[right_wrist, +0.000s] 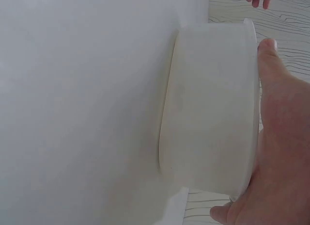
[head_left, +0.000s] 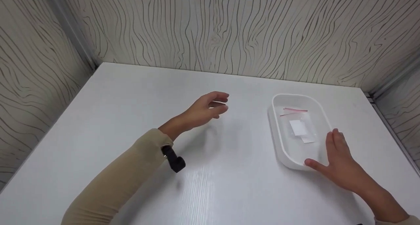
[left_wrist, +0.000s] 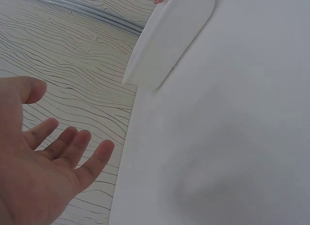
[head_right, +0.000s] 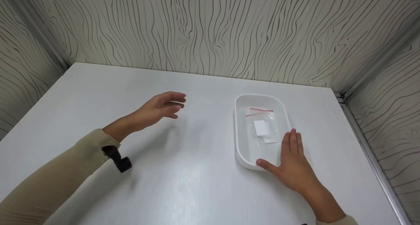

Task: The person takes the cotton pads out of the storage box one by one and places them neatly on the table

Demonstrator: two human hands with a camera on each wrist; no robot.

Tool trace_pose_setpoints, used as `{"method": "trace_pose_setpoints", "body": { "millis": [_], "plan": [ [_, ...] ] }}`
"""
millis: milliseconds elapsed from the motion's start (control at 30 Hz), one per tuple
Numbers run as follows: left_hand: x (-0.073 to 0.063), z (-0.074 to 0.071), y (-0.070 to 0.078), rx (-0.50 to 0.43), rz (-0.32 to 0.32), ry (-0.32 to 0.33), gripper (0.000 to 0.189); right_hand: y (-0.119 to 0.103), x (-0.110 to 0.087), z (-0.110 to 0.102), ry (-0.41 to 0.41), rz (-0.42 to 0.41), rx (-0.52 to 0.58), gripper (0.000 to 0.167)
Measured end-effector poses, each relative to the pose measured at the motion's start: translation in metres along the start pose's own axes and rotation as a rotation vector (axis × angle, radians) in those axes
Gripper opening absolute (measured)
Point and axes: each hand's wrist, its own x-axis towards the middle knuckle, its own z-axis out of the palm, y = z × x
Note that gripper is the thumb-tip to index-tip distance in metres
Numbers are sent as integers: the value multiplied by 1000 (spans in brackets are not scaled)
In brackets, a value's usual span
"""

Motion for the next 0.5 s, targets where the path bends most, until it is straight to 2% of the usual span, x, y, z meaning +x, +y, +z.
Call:
{"method": "trace_pose_setpoints", "body": {
  "millis": [200,500],
  "plan": [
    [9,12,12,3,19,-40,48,-15,0,8,26,-9,-15,121],
    [22,31,27,1,36,-65,49,-33,1,17,41,8,-12,124]
  ]
}}
